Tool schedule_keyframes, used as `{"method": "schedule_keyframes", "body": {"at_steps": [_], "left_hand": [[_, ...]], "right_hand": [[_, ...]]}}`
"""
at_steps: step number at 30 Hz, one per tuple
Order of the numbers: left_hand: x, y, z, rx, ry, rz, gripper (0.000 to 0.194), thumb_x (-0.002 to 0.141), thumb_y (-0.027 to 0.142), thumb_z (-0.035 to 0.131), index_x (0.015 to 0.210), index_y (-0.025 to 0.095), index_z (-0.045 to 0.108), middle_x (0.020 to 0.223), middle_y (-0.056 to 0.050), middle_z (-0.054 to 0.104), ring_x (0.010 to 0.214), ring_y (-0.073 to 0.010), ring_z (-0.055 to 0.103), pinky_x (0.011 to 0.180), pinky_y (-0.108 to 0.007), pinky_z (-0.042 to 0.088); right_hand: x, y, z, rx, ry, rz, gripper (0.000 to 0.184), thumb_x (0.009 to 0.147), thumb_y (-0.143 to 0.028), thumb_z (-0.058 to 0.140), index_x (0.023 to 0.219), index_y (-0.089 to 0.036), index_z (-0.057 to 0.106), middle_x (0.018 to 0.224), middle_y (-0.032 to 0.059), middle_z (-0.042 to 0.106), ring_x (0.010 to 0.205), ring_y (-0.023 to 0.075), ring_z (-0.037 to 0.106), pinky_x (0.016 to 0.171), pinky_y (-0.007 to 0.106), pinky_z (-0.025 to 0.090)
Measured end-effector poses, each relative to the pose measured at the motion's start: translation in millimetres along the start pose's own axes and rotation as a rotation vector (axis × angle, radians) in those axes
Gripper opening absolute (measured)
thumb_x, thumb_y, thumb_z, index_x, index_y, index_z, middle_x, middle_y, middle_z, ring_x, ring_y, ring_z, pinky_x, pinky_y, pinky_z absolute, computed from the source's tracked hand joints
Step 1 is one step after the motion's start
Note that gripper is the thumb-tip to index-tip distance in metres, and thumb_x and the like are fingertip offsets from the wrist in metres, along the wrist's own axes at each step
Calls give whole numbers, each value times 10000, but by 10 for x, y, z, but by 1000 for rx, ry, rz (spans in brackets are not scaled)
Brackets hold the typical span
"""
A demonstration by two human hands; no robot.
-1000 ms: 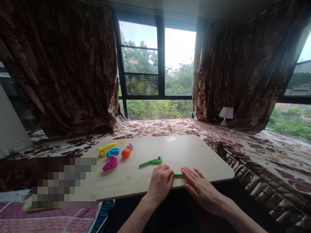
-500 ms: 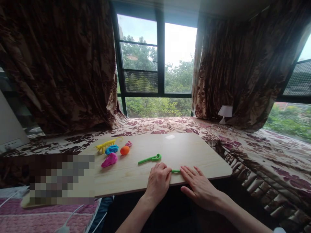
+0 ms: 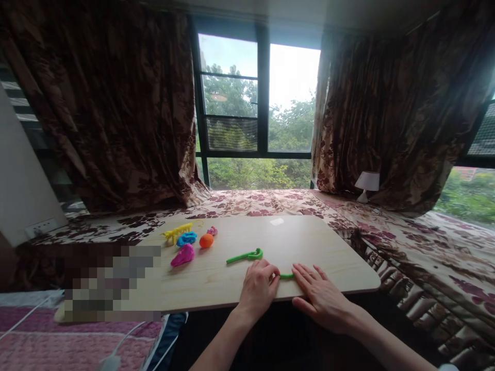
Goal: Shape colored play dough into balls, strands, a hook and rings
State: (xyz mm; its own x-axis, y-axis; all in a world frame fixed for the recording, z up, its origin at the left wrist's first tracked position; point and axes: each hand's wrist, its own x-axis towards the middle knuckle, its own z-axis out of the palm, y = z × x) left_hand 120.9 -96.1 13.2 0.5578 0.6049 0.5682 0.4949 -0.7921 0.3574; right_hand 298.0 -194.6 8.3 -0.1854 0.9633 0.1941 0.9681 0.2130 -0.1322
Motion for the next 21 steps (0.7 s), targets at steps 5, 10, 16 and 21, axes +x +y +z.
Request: {"method": "schedule_keyframes", "body": {"at_steps": [5, 10, 16, 21], "left_hand": [[-44, 36, -31, -57, 15, -32, 119, 750, 156, 498, 714, 221, 590, 736, -2, 550, 807, -162, 488, 772, -312, 361], [-30, -39, -37, -174, 28, -71, 129, 743, 154, 495, 714, 213, 605, 723, -5, 580, 789, -160, 516, 775, -311, 390], [-83, -313, -138, -364, 164, -211, 189, 785, 198, 440, 860, 196, 613, 862, -29, 627, 864, -156, 557, 800, -293, 422], [-85, -397, -124, -445, 224, -278, 192, 775, 241, 460, 862, 192, 624, 889, -32, 645, 862, -168, 578, 808, -310, 438]], "right_hand": [[-171, -103, -24, -17, 50, -49, 654, 829, -548, 345, 1373, -241, 153, 1406, 74, 215, 1278, 250, 209, 1042, 468, 86], [248, -181, -31, -6, 43, -67, 567, 865, -501, 289, 1358, -227, 224, 1392, 68, 262, 1273, 230, 228, 1038, 453, 129], [110, -298, 29, 30, 4, -117, 568, 868, -503, 279, 1367, -252, 176, 1411, 42, 212, 1286, 211, 193, 1048, 432, 84], [247, -315, 9, 37, -18, -21, 567, 873, -517, 225, 1355, -217, 229, 1402, 75, 240, 1286, 212, 191, 1037, 451, 63]]}}
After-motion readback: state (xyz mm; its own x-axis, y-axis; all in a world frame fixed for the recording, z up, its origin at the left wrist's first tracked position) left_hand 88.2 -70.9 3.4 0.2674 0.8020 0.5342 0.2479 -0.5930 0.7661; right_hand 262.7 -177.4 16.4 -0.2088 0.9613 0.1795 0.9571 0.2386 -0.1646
